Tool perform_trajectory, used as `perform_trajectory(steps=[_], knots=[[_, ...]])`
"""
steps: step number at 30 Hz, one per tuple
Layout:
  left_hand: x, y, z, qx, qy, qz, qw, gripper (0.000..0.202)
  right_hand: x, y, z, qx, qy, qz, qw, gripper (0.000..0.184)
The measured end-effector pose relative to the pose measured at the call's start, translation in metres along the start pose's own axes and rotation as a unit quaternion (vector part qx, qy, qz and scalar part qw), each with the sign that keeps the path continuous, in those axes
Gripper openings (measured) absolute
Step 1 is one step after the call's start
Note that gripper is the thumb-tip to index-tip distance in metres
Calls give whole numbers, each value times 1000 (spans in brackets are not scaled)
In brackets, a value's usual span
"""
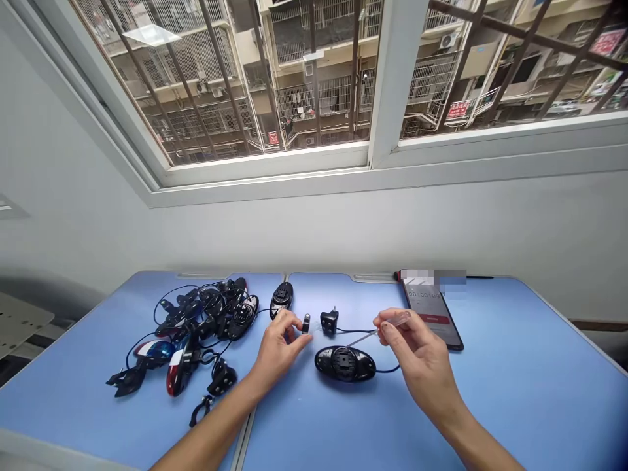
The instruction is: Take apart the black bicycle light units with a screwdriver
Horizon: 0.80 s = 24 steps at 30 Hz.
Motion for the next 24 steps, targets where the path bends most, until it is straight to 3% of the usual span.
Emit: perform_trajectory(steps=[7, 10, 12, 16, 19, 24], knots=[[-4, -3, 7, -12, 82, 15, 996, 12, 1, 0, 4, 20, 5, -8, 1000, 19], [-9, -11, 0, -34, 109, 30, 993, 17, 13, 0, 7, 47, -21, -53, 997, 13], [-23, -21, -3, -34, 118, 78, 989, 24, 24, -1, 11, 67, -43, -97, 992, 10], [-58, -47, 23, 92, 118, 195, 969, 48, 34, -4, 13, 80, -66, -143, 984, 8], [-60, -51, 47, 170, 141, 172, 960, 65, 32, -1, 9, 78, -69, -127, 986, 9], [-51, -47, 52, 184, 114, 115, 970, 50, 27, 7, 5, 136, -107, -65, 983, 13]])
Point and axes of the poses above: each hand's wrist, its own y-axis towards the middle knuckle, its own z-axis out of the palm, x = y × z, the point moved 9 cm from there along y, towards the middle knuckle, and after that the axes turned 11 degrees about -z, right-handed, at the moved point
